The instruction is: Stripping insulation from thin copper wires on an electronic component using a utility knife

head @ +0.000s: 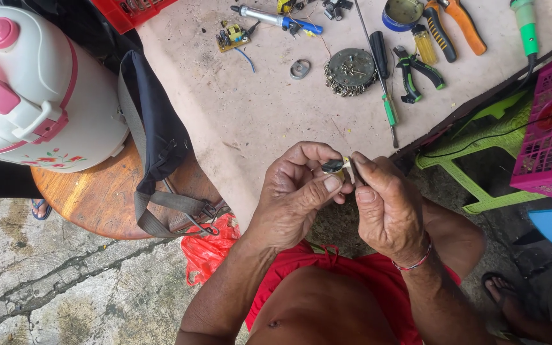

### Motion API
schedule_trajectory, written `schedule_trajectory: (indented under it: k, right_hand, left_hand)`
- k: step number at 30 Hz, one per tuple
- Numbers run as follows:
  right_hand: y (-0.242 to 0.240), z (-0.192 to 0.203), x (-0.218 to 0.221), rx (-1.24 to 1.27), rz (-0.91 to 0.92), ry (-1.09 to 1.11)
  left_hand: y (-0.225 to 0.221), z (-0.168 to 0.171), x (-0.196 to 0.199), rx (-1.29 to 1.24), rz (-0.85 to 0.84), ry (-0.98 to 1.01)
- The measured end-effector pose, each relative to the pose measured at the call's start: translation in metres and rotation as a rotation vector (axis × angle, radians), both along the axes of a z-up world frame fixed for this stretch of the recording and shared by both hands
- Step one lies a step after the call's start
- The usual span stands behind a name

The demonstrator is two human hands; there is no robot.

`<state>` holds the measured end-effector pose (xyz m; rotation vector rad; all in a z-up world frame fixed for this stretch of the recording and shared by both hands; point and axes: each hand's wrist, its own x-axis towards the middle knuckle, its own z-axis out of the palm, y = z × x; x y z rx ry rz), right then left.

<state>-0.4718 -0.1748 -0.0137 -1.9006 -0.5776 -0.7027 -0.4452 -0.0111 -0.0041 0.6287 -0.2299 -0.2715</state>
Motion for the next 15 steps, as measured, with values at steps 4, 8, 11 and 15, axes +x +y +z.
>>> schedule_trajectory:
  k: [4,8,11,15]
  right_hand:
    - [-0.001,0.012,0.004,0.02,-0.051,0.001]
    - [-0.009,-0.004,0.001,0.002,-0.108,-0.005]
    - [-0.008,0.0,-0.002,0.002,-0.087,0.004]
    - [-0.006,0.003,-0.003,-0.044,-0.072,-0.031]
  left_hand:
    - [0.003,0.046,-0.011,-0.05,-0.019,-0.027]
    - [0.002,0.052,-0.013,-0.121,-0.048,-0.051]
    - [0.002,-0.002,0.001,-0.163,-0.127,-0.021]
    - [-0.006,-0.007,0.006,-0.042,-0.007,0.039]
